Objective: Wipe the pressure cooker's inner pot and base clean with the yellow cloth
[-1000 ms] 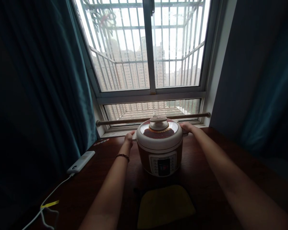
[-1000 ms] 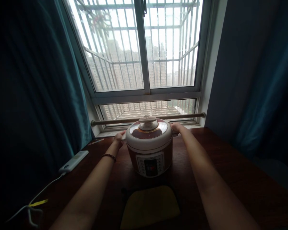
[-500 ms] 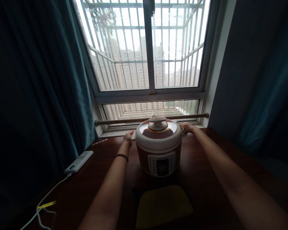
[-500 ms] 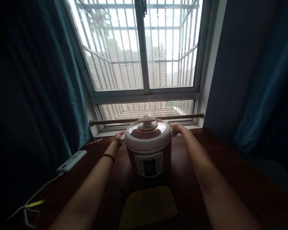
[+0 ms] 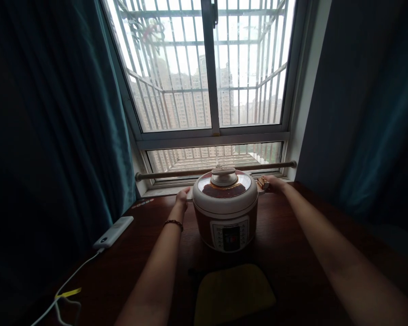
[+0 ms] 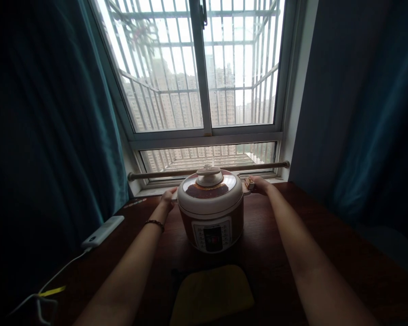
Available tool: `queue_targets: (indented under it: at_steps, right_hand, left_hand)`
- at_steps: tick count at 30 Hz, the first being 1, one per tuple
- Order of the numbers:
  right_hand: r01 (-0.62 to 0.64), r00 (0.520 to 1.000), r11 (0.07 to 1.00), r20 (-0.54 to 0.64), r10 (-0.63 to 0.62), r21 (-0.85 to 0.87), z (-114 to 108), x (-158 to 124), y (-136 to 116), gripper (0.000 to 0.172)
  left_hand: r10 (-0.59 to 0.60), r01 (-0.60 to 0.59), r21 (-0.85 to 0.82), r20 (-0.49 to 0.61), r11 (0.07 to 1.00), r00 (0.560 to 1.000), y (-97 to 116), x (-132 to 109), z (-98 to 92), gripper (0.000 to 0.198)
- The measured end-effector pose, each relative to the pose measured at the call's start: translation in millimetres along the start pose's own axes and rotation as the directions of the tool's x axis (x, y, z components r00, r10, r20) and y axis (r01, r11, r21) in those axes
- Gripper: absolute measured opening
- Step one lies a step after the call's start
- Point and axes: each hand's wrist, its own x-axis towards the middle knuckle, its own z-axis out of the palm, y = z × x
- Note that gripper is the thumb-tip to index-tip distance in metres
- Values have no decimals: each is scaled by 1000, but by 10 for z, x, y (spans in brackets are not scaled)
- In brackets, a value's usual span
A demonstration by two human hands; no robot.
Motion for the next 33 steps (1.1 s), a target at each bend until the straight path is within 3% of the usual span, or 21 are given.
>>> queue_targets:
  at_steps: [4,9,14,17,20,21,23,24,26,28,33]
  right_hand:
    - [-131,989,989,78,126,61,-41,-15,-23,33]
    - [-205,977,976,81,199,71,-22,-131,-158,32]
    - [-231,967,972,-101,234,42,115,-296,-308,37]
    - [-156,943,988,-296,152,12,397,-697,-66,45]
    - [-68,906,996,-421,39,-54,870,-1376,518,49]
    - [28,905,988,-416,-90,-153,1042,-1618,742,49]
    - [178,974,935,-84,-212,-305,1353,-2050,1136,47]
    - [237,972,898,88,-220,-371,1475,-2219,1279,48]
    - [287,942,808,306,-140,-514,1634,-2448,1438,64]
    - [278,930,735,364,-46,-618,1686,-2549,1467,73]
    - [206,953,695,301,16,-689,1579,-2595,1474,69]
  left_hand:
    - [4,-4,9,10,1000,1000,3,-21,-3,30]
    - [12,-12,14,36,1000,999,19,-67,-2,30]
    - [22,-23,20,58,1000,998,17,-77,-12,31]
    - [33,-34,15,65,999,997,10,-60,-21,31]
    - [38,-39,10,66,999,997,4,-43,-30,31]
    - [38,-39,10,65,999,997,2,-39,-33,31]
    - [39,-39,11,60,999,997,-1,-38,-35,31]
    - [40,-40,11,57,999,998,-1,-41,-34,31]
    - [44,-44,11,57,999,997,-1,-52,-29,30]
    - [51,-52,9,60,999,997,3,-67,-21,30]
    - [66,-67,9,65,998,996,19,-102,-10,30]
